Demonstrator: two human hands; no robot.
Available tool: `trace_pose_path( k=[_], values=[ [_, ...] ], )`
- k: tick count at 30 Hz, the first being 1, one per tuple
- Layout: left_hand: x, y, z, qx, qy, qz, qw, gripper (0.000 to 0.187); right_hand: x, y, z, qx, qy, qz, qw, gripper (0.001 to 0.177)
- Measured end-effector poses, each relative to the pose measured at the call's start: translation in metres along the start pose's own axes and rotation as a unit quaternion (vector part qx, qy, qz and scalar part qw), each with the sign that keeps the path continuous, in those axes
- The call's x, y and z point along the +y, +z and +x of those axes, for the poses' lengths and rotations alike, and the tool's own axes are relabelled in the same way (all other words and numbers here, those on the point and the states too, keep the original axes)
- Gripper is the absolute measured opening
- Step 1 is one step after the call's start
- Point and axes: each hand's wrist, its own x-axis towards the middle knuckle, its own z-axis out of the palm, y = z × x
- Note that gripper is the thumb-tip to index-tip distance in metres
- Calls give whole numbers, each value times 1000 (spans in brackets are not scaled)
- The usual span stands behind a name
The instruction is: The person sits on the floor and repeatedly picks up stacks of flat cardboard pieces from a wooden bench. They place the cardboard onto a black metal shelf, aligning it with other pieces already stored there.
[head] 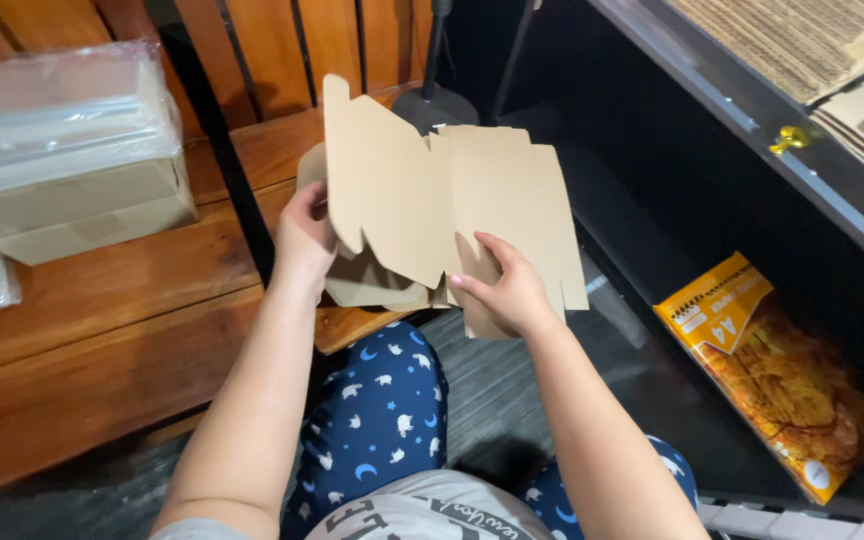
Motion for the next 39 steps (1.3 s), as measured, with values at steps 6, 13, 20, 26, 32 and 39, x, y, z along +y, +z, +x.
trace_pose_path(
  k=[6, 13, 20, 26, 32, 39],
  values=[
    [31, 62, -15, -127, 43, -8, 991, 56, 35, -2, 12, 62, 61, 322, 943, 45],
    [11, 116, -15, -209, 63, 132, 967, 72, 34, -54, 7, 149, 135, 637, 745, 81],
    [-4, 132, -31, -245, 62, 315, 915, 72, 63, -82, -2, 214, 136, 683, 685, 93],
    [-15, 132, -38, -239, 60, 394, 886, 72, 106, -74, 5, 282, 176, 638, 695, 82],
    [-29, 133, -40, -229, 51, 437, 868, 76, 129, -49, 5, 340, 253, 488, 763, 53],
    [-36, 134, -42, -222, 62, 454, 861, 70, 161, -21, 21, 334, 236, 350, 843, 73]
  ],
)
